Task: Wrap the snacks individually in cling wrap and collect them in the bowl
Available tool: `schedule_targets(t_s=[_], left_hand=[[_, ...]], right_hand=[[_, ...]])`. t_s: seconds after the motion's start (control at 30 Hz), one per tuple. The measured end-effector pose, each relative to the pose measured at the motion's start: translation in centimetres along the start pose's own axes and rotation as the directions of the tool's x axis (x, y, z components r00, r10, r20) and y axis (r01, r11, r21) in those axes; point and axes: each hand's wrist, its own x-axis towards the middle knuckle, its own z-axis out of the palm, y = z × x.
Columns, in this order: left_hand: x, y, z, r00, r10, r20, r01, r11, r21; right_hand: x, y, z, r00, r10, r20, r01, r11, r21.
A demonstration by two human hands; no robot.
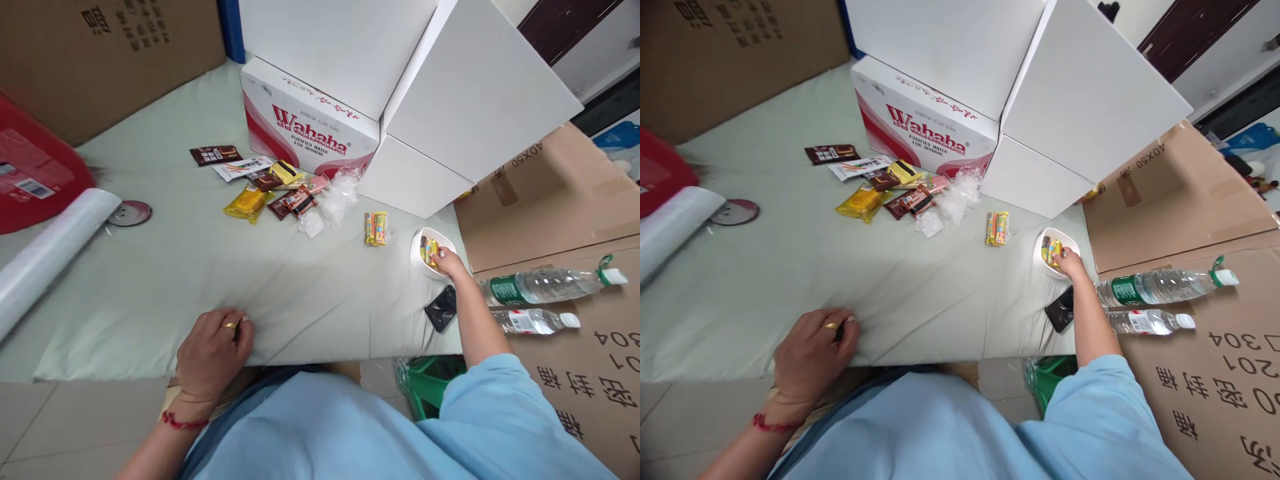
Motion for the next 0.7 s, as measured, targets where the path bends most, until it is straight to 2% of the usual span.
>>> schedule_targets(t_s=[0.1, 0.17, 0.23, 0.3, 0.4, 0.53, 0.63, 0.7], left_hand=[[0.0, 0.0, 0.0, 1.0, 0.001, 0.01, -0.001, 1.0, -0.001], [0.0, 0.0, 0.0, 1.0, 0.003, 0.007, -0.002, 1.0, -0.01], [0.0, 0.0, 0.0, 1.0, 0.005, -0.003, -0.005, 1.0, -0.013], [0.0, 0.0, 0.0, 1.0, 0.014, -0.019, -0.014, 1.0, -0.002], [0.2, 0.1, -0.1, 0.999, 0.027, -0.031, -0.026, 1.0, 0.016], [0.3, 0.2, -0.2, 0.999, 0.026, -0.028, -0.025, 1.0, 0.013], [0.2, 0.2, -0.2, 1.0, 0.01, -0.027, -0.01, 1.0, 0.003], [0.1, 0.1, -0.1, 1.0, 0.009, -0.023, -0.009, 1.0, -0.006]], right_hand=[[-0.3, -0.2, 0.4, 0.998, 0.065, 0.0, -0.065, 0.997, -0.03], [-0.6, -0.9, 0.0, 0.993, 0.079, -0.087, -0.082, 0.996, -0.034], [-1.2, -2.6, -0.4, 0.983, 0.015, -0.184, -0.008, 0.999, 0.037], [-1.9, -5.7, -0.1, 0.971, -0.108, -0.215, 0.146, 0.975, 0.167], [-2.9, -12.1, 1.4, 0.961, -0.243, -0.133, 0.272, 0.92, 0.283], [-3.4, -19.5, 3.9, 0.966, -0.259, 0.028, 0.245, 0.941, 0.235], [-3.3, -21.4, 4.9, 0.968, -0.234, 0.09, 0.209, 0.952, 0.225], [-2.9, -20.4, 4.9, 0.969, -0.242, 0.041, 0.22, 0.93, 0.293]])
